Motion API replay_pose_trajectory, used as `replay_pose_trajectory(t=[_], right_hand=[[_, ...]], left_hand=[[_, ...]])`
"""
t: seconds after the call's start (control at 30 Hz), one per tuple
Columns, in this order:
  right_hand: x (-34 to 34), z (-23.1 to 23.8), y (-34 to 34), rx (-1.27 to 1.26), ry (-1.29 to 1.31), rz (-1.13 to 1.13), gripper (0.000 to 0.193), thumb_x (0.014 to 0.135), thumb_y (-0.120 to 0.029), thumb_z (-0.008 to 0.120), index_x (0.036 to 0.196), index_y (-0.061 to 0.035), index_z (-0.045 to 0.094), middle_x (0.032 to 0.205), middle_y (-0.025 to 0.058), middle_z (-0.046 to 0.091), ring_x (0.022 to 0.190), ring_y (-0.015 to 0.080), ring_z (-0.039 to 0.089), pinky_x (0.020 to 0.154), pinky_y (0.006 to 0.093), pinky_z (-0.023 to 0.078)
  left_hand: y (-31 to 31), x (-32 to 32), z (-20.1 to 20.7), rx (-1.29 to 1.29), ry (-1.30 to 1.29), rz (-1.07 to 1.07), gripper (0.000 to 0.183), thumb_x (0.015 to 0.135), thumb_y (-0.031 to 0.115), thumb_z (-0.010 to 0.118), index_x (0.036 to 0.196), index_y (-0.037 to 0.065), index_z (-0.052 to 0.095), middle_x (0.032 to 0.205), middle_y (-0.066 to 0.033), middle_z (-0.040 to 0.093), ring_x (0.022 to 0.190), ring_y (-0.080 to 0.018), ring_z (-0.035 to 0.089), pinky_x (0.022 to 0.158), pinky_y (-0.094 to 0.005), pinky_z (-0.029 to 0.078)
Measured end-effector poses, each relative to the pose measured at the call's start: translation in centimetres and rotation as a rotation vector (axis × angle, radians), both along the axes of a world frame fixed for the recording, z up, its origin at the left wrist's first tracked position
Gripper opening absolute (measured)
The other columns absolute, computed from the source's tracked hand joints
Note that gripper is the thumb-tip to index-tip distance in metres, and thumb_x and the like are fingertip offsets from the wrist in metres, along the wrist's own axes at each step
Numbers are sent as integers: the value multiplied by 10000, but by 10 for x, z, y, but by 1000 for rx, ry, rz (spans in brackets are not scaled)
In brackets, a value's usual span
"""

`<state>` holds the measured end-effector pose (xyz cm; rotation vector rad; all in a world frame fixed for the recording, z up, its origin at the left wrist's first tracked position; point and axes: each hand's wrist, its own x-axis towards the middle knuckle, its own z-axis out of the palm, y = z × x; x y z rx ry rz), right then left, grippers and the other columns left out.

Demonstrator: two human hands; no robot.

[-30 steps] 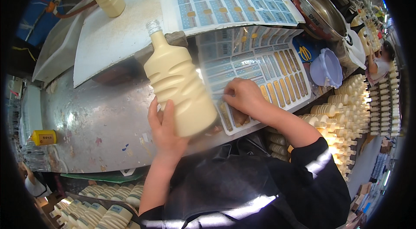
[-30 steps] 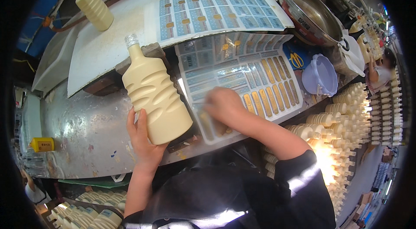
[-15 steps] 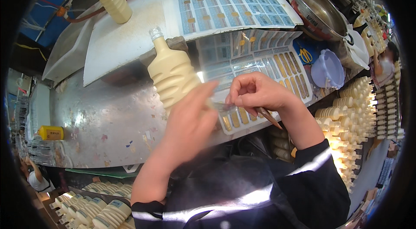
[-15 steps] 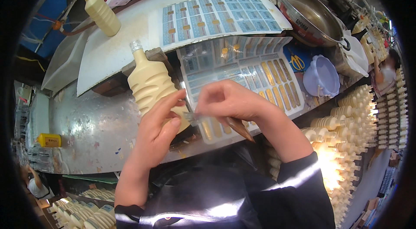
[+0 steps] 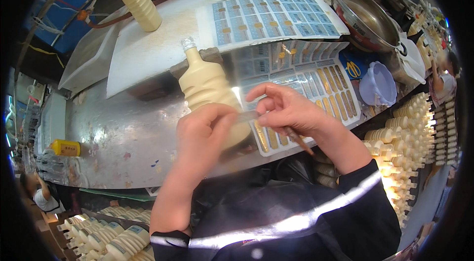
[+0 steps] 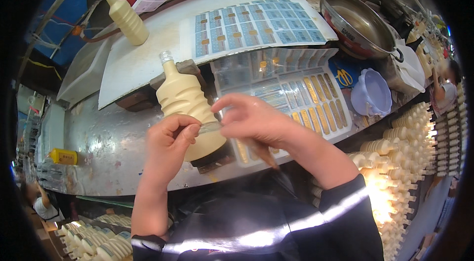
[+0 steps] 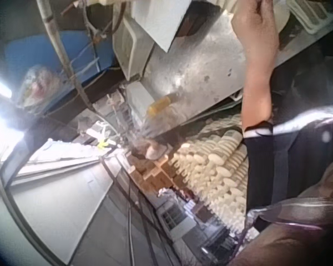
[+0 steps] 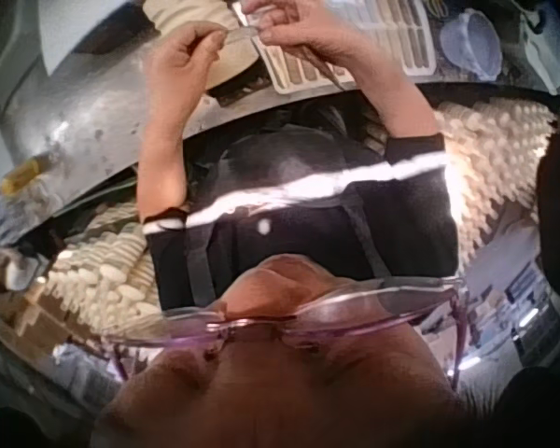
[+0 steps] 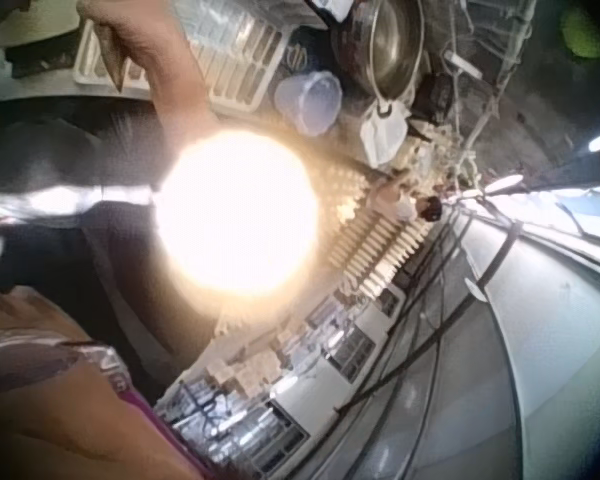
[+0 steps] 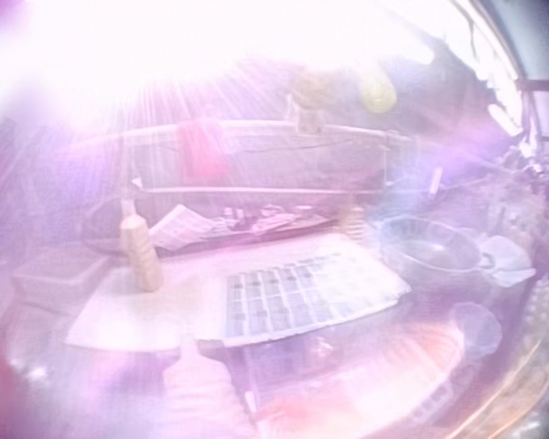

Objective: The person sands the surface of a plastic bottle with a sanding block, then applies a label to the bottle. The person repeats this process for multiple bottles, placing the finished bottles on a nearby rack.

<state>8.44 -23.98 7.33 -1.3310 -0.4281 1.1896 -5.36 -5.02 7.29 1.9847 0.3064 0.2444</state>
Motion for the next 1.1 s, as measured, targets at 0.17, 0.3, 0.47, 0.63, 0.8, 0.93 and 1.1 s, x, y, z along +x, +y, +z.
replay_pose_trajectory(t=[0.17,0.3,0.47,0.63,0.8,0.93,1.1], right_hand=[[13,14,5,-151,-287,-6,499,890,-166,723,1343,-45,551,939,27,652,575,34,554,471,184,427],[-4,8,24,10,-581,156,601,807,-131,810,1360,-65,583,1171,39,627,674,45,557,587,221,472],[6,6,45,-95,-401,261,331,803,-273,817,994,-17,729,944,96,723,881,159,659,795,309,514],[27,16,69,-67,-316,227,304,816,-229,794,984,17,740,922,84,746,864,115,659,804,268,512],[46,13,94,-153,-512,92,168,873,-147,754,934,3,708,847,4,686,742,54,598,653,218,479],[47,2,111,-192,-617,34,162,879,-161,691,887,-3,654,814,5,637,692,49,559,602,222,453],[49,-6,113,-198,-623,6,155,872,-144,685,876,6,650,796,0,634,697,45,560,590,222,449]], left_hand=[[15,-9,13,55,46,12,100,925,56,717,969,-33,731,800,-29,684,700,-73,614,633,-235,500],[16,-10,22,127,1,-61,85,903,31,734,960,-31,743,811,-36,700,696,-74,621,621,-233,500],[26,-16,25,-62,60,-11,80,890,-3,733,965,-28,745,811,-38,708,709,-69,621,617,-227,493],[50,-7,16,-332,18,182,90,894,28,716,972,-17,719,821,-19,700,702,-69,608,632,-224,484],[68,21,-6,-418,-151,276,96,906,53,717,982,-5,700,862,-1,691,751,-52,602,672,-220,485],[75,32,-39,-482,-186,377,120,934,88,703,1013,-2,691,873,3,682,769,-50,596,691,-214,478],[74,36,-58,-545,-261,468,184,963,106,676,1111,-4,669,1025,-40,664,912,-76,594,817,-250,489]])
